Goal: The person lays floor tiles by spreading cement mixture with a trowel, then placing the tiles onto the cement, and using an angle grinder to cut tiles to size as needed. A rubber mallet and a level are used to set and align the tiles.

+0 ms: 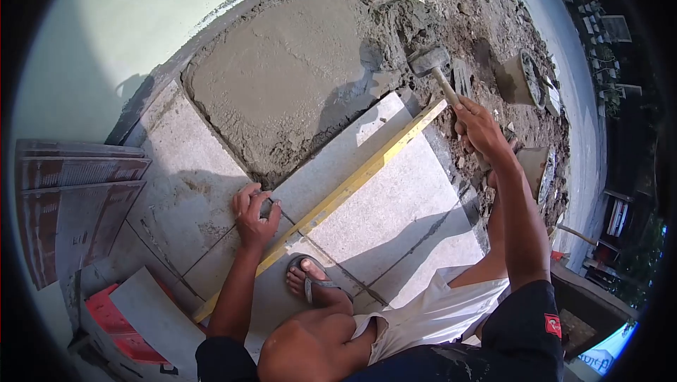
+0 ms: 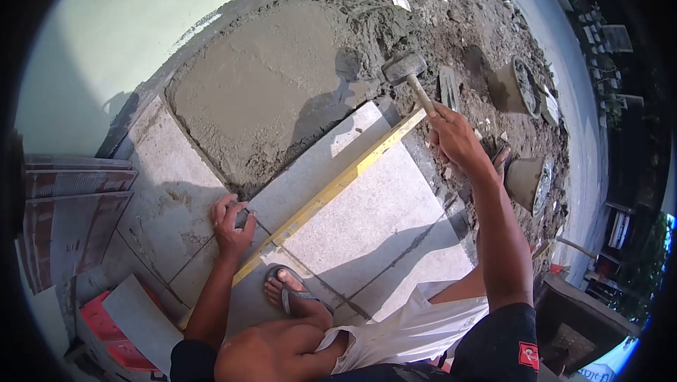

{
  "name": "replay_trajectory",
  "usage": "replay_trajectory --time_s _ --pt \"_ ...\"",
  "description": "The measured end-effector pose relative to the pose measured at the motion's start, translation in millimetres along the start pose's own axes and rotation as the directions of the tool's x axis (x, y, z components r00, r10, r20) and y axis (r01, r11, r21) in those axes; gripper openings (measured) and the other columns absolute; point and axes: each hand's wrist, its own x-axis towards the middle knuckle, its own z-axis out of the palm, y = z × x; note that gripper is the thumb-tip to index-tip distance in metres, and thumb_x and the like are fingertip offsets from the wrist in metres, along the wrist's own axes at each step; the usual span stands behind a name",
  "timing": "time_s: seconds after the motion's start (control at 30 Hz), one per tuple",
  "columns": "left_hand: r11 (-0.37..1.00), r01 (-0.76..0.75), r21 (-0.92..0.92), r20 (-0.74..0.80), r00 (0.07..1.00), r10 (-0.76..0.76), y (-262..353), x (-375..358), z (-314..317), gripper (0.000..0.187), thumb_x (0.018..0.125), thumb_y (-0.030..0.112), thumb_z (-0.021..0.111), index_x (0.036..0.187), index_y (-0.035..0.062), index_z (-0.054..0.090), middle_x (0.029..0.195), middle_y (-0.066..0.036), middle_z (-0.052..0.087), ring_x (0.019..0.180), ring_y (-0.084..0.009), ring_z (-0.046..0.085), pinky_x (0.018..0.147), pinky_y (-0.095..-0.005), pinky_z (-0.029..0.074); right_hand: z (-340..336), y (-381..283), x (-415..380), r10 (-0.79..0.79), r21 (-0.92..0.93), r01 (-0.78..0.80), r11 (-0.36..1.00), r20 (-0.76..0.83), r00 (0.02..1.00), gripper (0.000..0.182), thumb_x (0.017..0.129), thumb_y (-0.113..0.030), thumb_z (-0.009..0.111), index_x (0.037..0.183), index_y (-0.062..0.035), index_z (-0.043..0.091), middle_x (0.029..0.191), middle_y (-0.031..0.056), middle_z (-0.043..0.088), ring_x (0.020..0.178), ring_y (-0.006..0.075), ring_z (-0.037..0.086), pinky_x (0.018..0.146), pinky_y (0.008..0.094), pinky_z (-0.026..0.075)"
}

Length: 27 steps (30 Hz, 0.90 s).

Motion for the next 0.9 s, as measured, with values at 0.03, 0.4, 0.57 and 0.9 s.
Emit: replay_trajectory --time_s 0.03,0.4,0.57,0.9 --pt "1.000 0.005 0.005 0.000 1.000 -0.005 1 0 0 0.027 0.078 0.014 0.079 0.102 0.0064 0.071 0.122 -0.012 0.062 0.105 -0.0343 0.059 0.095 -0.0499 0.047 -3 0 6 0.013 -0.013 -0.012 1.000 0.031 0.999 0.048 0.110 -0.034 0.050 0.150 -0.0062 0.050 0.071 -0.0027 0.051 0.050 0.0054 0.045 0.043 0.0243 0.037" --pt "1.000 -0.004 0.001 -0.005 1.000 0.004 -3 -2 3 0.024 0.080 0.017 0.080 0.101 0.0077 0.071 0.122 -0.011 0.062 0.105 -0.0338 0.059 0.094 -0.0493 0.047 12 26 22 0.009 -0.158 0.011 0.987 0.129 0.992 0.039 0.109 -0.030 0.053 0.136 -0.0019 0.058 0.068 -0.0010 0.051 0.046 0.0085 0.044 0.041 0.0294 0.036" --pt "0.999 -0.030 0.020 -0.011 0.999 0.031 -5 -2 3 0.025 0.080 0.017 0.081 0.101 0.0080 0.071 0.121 -0.011 0.063 0.105 -0.0342 0.059 0.094 -0.0489 0.047 8 23 20 -0.099 -0.255 0.111 0.961 0.060 0.993 0.037 0.107 -0.029 0.055 0.128 -0.0005 0.064 0.066 0.0021 0.053 0.052 0.0114 0.048 0.047 0.0341 0.038" --pt "1.000 -0.009 0.008 0.017 1.000 0.009 -4 -2 0 0.026 0.081 0.017 0.080 0.103 0.0082 0.070 0.123 -0.011 0.063 0.109 -0.0351 0.058 0.096 -0.0505 0.045 11 27 15 -0.154 -0.176 0.158 0.972 0.034 0.987 0.038 0.108 -0.032 0.053 0.127 -0.0018 0.064 0.067 0.0006 0.050 0.060 0.0120 0.049 0.057 0.0333 0.041"
